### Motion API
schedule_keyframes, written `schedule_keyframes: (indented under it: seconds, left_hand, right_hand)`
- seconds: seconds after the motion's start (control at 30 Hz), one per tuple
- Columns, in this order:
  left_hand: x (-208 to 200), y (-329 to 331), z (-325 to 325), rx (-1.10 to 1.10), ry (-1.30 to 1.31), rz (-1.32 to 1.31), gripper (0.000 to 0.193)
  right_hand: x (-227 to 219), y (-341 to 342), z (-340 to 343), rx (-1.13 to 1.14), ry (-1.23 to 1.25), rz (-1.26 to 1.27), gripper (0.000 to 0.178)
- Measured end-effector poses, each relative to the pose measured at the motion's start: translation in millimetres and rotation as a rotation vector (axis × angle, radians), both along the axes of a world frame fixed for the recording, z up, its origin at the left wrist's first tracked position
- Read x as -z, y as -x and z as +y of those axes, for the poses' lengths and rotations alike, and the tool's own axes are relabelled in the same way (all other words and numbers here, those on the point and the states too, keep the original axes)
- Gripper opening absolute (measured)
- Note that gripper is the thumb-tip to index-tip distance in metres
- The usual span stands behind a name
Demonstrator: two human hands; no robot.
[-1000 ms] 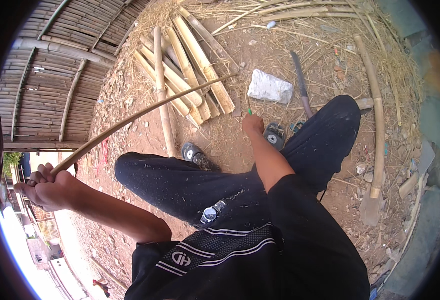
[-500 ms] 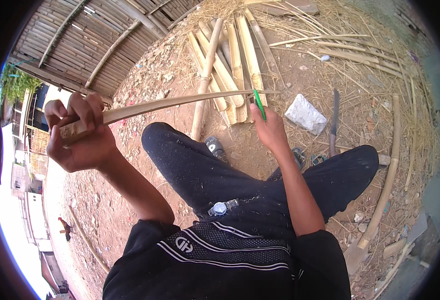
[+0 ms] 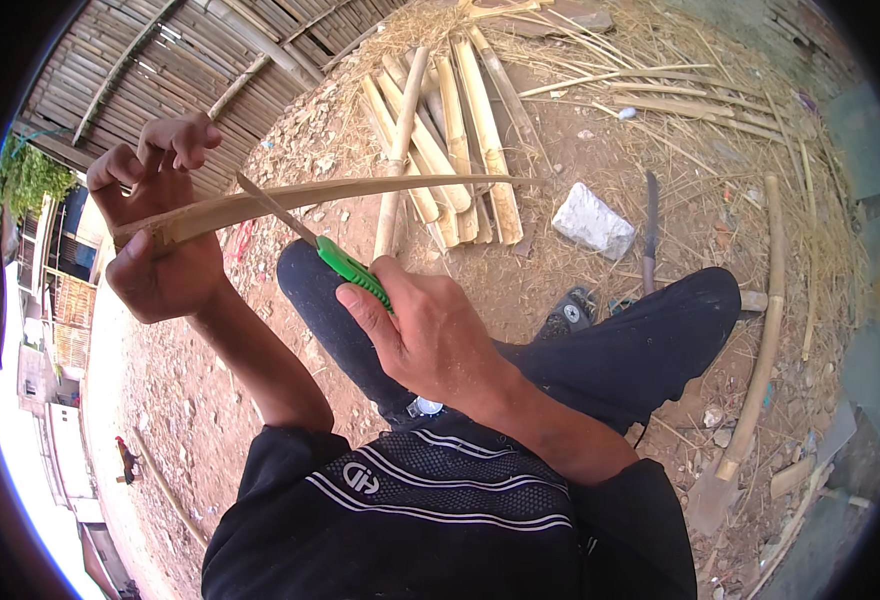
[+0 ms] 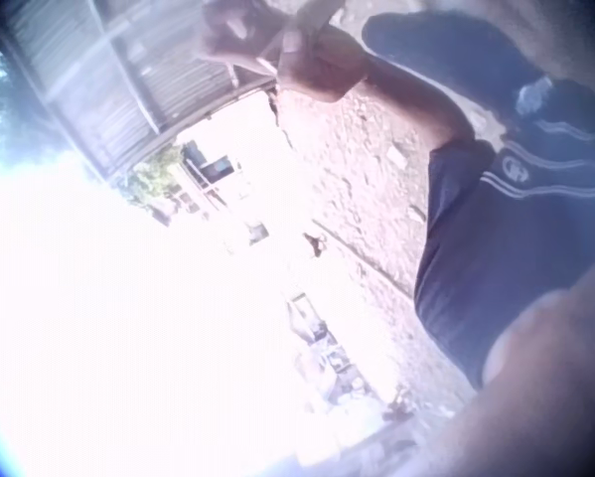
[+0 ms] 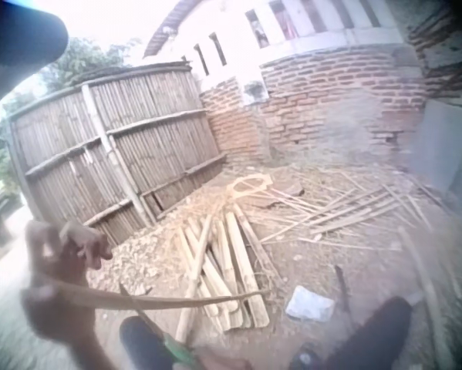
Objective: The person sits on the ground and uses a green utility knife to shave and smooth a long, thin bamboo stick. They hold the stick in their left hand and scrape along its length with the knife in their right hand, rotating the stick to work on different sides.
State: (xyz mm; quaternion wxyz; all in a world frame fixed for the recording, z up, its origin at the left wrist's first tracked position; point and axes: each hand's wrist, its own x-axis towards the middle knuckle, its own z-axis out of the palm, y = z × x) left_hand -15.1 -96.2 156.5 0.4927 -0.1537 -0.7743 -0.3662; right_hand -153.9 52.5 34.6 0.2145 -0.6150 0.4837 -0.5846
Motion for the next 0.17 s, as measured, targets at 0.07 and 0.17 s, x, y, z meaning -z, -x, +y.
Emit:
schedule_keyframes:
  seconds: [0.07, 0.17]
  left_hand:
    - [-5, -14, 0, 0.067, 0.032, -0.076, 0.046]
    - [21, -43, -5, 0.094, -0.052, -0.19, 0.049]
  right_hand:
    - [9, -1, -2, 0.073, -0.183, 0.05, 0.049]
    - [72, 22, -31, 0.242, -0.543, 0.116, 0.055]
